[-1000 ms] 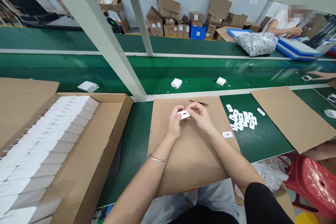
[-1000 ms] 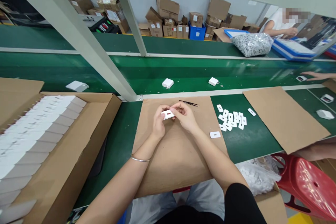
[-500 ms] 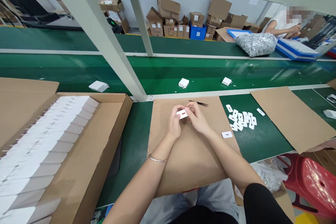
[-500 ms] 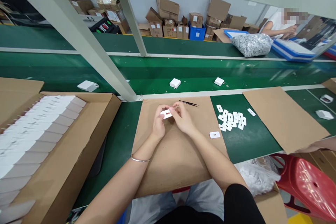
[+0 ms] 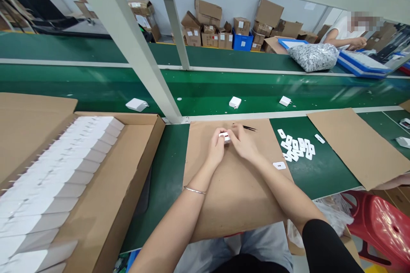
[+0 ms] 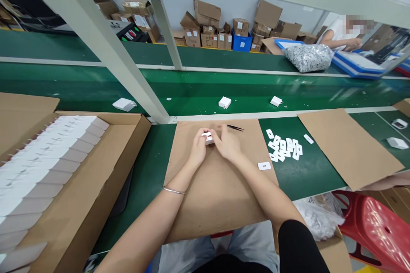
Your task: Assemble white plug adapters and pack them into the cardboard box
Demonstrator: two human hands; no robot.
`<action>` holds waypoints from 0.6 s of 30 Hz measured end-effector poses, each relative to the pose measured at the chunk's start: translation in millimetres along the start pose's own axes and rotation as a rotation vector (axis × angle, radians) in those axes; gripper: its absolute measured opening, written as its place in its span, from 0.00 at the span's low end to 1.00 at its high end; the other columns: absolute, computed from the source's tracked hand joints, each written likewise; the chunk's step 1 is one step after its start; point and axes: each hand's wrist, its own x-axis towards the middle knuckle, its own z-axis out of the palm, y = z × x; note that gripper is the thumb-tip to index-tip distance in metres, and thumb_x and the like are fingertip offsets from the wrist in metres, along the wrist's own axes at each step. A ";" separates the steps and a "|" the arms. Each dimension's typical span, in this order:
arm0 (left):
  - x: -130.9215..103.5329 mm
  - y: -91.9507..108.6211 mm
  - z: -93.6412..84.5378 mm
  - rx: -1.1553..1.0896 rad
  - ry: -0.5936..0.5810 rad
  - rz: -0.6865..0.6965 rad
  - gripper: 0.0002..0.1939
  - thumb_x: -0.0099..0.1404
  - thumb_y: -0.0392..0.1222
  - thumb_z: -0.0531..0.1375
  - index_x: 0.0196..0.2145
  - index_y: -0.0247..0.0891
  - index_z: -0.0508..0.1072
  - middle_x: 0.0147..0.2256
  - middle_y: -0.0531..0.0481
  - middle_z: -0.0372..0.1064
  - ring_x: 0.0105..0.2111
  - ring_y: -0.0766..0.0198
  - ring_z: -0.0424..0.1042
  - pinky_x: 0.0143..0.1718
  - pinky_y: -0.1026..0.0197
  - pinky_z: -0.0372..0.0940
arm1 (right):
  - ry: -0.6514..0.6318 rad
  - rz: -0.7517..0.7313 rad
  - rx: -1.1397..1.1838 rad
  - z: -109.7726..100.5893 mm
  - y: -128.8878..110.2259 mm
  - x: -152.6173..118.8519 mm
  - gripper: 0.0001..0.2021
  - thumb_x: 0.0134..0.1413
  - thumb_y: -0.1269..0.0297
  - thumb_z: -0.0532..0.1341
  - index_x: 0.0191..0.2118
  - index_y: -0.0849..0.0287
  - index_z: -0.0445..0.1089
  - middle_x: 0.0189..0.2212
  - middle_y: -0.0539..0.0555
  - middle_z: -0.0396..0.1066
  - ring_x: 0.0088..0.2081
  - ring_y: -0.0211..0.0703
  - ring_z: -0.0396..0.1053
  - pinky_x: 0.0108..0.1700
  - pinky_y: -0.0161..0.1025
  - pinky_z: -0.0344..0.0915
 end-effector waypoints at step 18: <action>15.9 -8.5 6.2 -0.140 0.201 -0.061 0.12 0.67 0.45 0.46 0.35 0.40 0.66 0.33 0.49 0.69 0.33 0.59 0.70 0.32 0.61 0.64 | 0.057 -0.138 -0.469 -26.9 29.3 139.0 0.26 0.55 0.63 0.64 0.60 0.60 0.67 0.54 0.63 0.69 0.54 0.54 0.70 0.58 0.48 0.66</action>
